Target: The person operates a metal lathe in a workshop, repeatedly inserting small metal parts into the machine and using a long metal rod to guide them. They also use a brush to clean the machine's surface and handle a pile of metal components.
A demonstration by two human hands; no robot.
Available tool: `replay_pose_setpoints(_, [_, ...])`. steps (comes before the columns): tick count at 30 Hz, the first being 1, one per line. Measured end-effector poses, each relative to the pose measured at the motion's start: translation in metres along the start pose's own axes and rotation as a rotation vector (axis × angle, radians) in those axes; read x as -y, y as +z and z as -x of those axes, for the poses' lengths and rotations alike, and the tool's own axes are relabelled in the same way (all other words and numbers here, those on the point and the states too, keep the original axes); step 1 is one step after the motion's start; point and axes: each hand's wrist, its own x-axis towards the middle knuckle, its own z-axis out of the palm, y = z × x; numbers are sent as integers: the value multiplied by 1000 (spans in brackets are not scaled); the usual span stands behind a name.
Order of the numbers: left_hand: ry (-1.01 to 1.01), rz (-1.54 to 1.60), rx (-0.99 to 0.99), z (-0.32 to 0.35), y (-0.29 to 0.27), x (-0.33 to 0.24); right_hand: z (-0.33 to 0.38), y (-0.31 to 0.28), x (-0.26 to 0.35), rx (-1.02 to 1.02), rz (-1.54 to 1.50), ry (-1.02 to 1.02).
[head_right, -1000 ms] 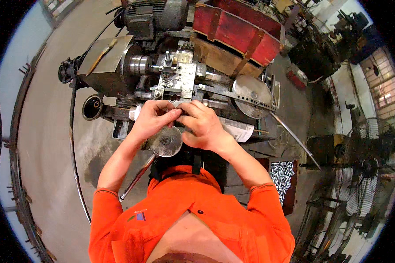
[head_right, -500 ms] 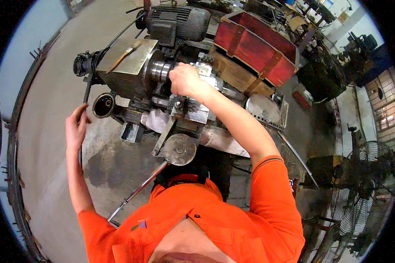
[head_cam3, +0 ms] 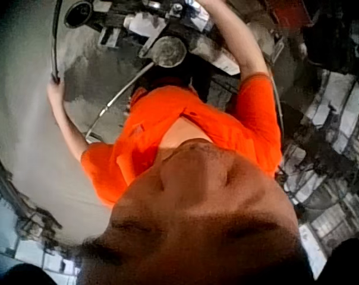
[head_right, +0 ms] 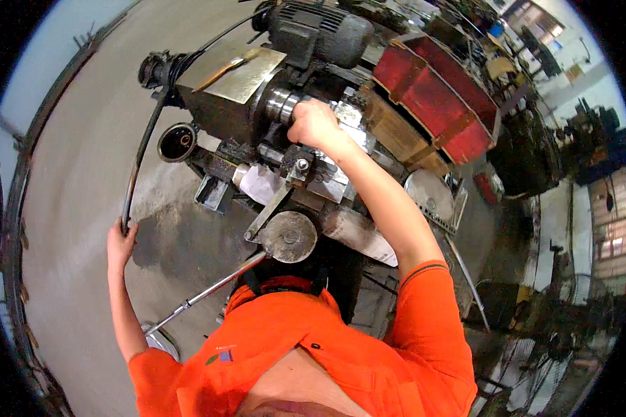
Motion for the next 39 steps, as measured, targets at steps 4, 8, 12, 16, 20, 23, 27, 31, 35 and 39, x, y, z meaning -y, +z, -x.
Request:
replay_pose_setpoints(4, [24,-208,-57,-13,4,3,0,4,0,-81,-30,-26])
replay_pose_setpoints(8, [48,-438,-81,-29,4,18,2,1,2,13,-21,17])
replay_pose_setpoints(12, [187,-793,-206,-95,-35,97,-2,-4,14,115,20,117])
replay_pose_setpoints(16, [258,-844,-300,-138,-56,116,-1,3,4,-81,28,10])
replay_pose_setpoints(20, [79,-745,-166,-157,-48,109,13,-2,-3,-130,72,-113])
replay_pose_setpoints(23, [-67,-369,-242,-147,-32,64,45,-28,5,-298,-51,-220])
replay_pose_setpoints(27, [469,426,-610,-100,51,-24,114,-55,-23,-455,-162,-164])
replay_pose_setpoints(31, [23,209,291,-130,239,46,198,-64,-68,-367,-112,103])
replay_pose_setpoints(35, [439,-397,269,-107,251,-5,308,-58,-112,-258,-113,529])
replay_pose_setpoints(39, [700,-820,517,-143,211,-53,390,-46,-157,-319,-70,797])
